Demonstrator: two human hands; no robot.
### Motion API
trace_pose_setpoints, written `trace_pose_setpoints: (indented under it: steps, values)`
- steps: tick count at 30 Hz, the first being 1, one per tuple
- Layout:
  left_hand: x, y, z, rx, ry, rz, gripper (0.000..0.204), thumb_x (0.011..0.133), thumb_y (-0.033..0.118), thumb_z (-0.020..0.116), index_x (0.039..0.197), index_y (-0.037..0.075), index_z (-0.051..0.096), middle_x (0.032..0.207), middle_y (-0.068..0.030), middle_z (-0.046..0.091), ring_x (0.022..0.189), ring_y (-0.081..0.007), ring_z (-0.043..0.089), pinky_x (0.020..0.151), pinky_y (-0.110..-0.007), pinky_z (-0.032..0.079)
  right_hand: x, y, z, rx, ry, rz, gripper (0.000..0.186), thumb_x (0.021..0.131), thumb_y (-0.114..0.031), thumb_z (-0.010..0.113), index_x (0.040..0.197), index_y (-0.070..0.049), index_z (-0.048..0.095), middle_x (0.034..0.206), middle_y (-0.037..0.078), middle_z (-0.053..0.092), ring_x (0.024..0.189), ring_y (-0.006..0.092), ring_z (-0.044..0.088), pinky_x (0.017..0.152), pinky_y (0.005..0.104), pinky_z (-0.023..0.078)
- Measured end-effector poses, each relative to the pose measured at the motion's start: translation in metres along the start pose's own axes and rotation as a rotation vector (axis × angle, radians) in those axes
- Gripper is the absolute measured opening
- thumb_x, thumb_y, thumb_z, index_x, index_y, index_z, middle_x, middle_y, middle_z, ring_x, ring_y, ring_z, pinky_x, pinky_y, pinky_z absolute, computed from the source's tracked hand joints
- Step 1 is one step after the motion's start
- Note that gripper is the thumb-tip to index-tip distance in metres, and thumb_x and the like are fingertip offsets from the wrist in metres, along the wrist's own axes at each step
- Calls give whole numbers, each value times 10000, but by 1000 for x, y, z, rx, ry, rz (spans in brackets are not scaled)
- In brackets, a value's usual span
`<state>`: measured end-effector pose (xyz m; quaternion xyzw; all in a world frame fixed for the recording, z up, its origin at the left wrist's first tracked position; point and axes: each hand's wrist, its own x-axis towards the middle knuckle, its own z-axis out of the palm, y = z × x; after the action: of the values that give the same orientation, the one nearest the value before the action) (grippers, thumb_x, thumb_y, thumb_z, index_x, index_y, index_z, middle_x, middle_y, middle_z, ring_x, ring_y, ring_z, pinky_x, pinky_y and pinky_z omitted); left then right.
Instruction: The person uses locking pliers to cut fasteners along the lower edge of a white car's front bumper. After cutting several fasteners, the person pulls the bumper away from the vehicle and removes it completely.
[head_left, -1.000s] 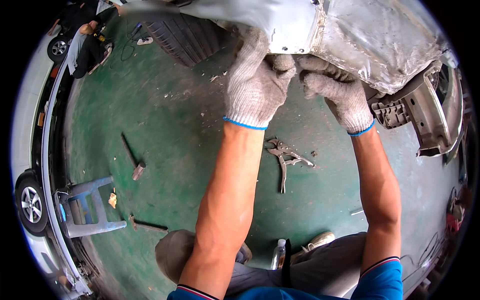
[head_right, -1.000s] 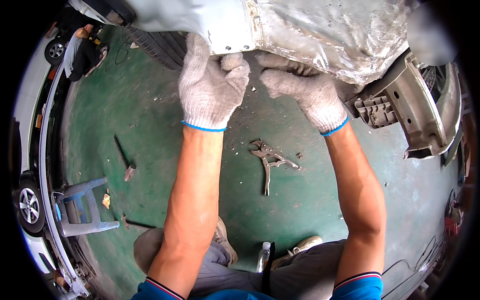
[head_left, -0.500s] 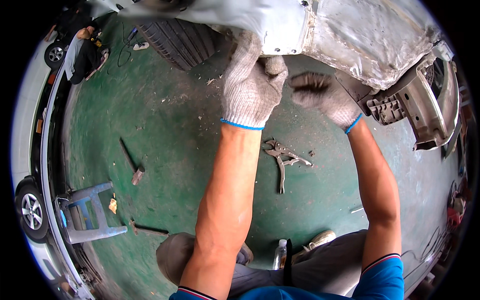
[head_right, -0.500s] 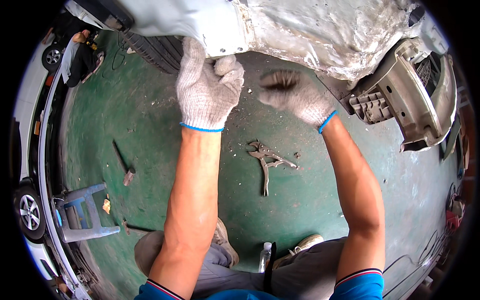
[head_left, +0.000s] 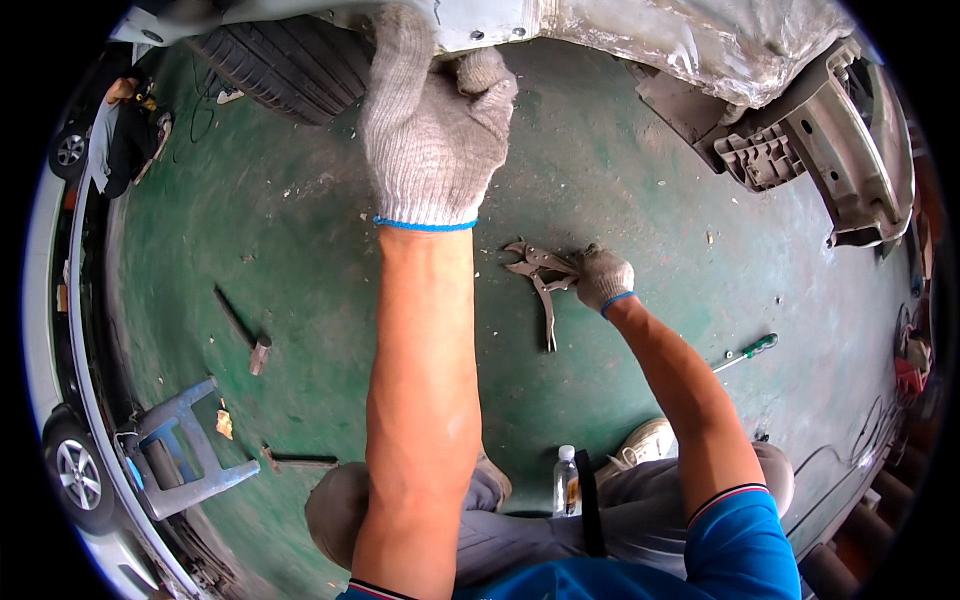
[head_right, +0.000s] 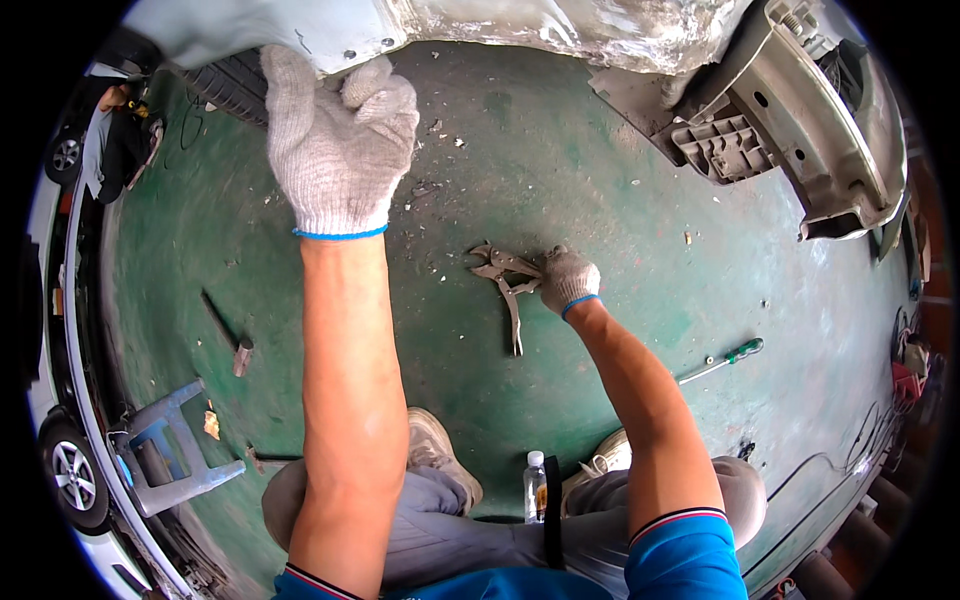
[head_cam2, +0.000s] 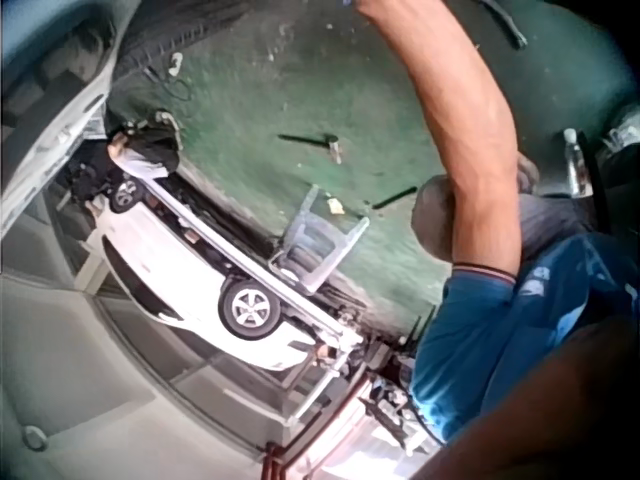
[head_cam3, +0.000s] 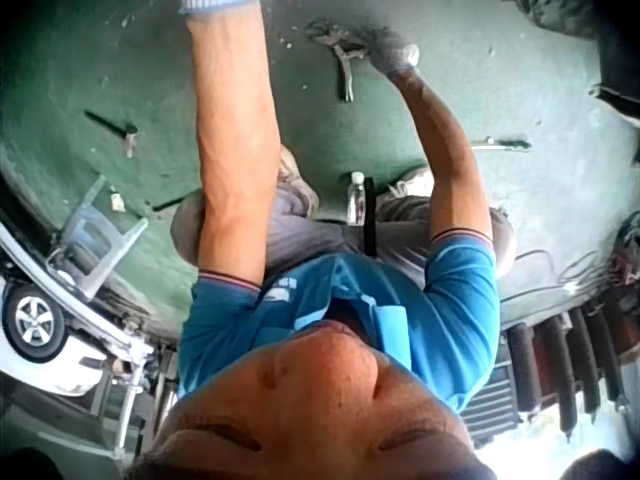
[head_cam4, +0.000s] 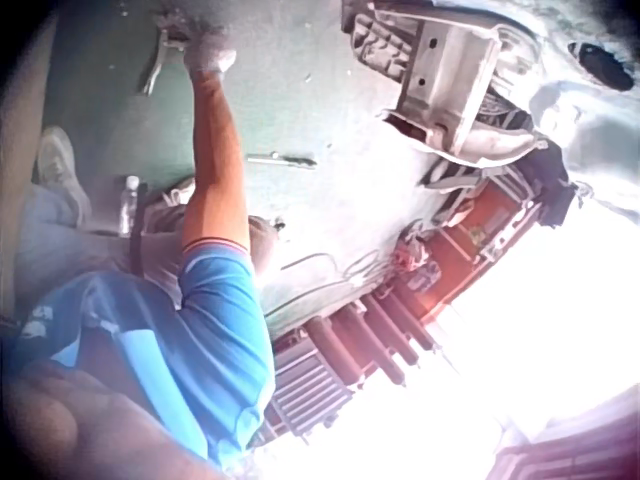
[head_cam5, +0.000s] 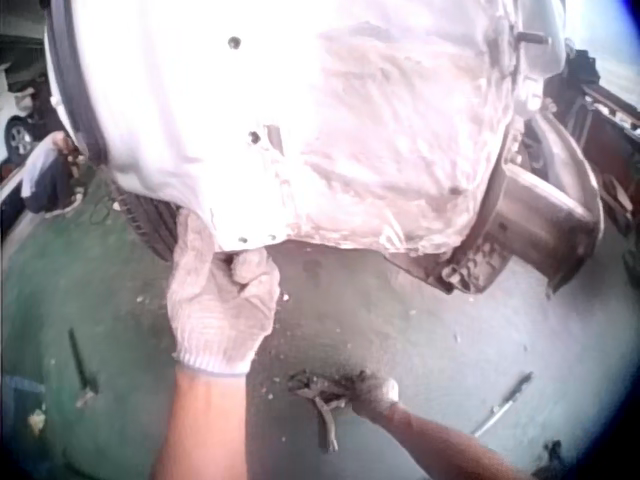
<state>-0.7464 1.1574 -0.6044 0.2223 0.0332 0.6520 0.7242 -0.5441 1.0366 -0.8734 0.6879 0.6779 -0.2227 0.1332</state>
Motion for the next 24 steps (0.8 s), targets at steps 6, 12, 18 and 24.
trace_pose_setpoints:
  steps: [6, 12, 18, 24]
  values:
    - [9, 10, -11, 44, -60, -39, 421, 1031, 441, 685, 1317, 136, 631, 1106, -15, 644, 755, -168, 463, 647, -309, 456, -12, -18, -11, 71, -30, -14, 304, 942, -265, 668, 1219, -169, 750, 1232, 132, 745, 1133, 359, 721, 905, 497, 601]
    - [1, 3, -3, 36, -42, -39, 308, 980, 296, 774, 1207, 128, 652, 988, -17, 631, 756, -183, 520, 652, -325, 422, -21, -23, -19, 403, 116, 192, 312, 944, -322, 646, 1201, -185, 758, 1073, 163, 777, 1094, 389, 729, 889, 494, 576]
    - [5, 1, -6, 88, -84, -50, 431, 992, 429, 738, 1295, 145, 624, 1022, -15, 624, 756, -179, 454, 658, -325, 386, -9, -7, -36, 1449, 224, -99, 325, 900, -110, 662, 1207, -89, 768, 875, 12, 754, 750, 171, 681, 707, 318, 531]
    - [3, 7, -2, 108, -54, -58, 409, 981, 382, 770, 1241, 109, 615, 947, -16, 596, 727, -173, 448, 644, -324, 338, -36, -38, -138, 1777, 226, -342, 292, 828, -18, 669, 1100, -43, 772, 816, -39, 662, 638, 53, 484, 556, 231, 380]
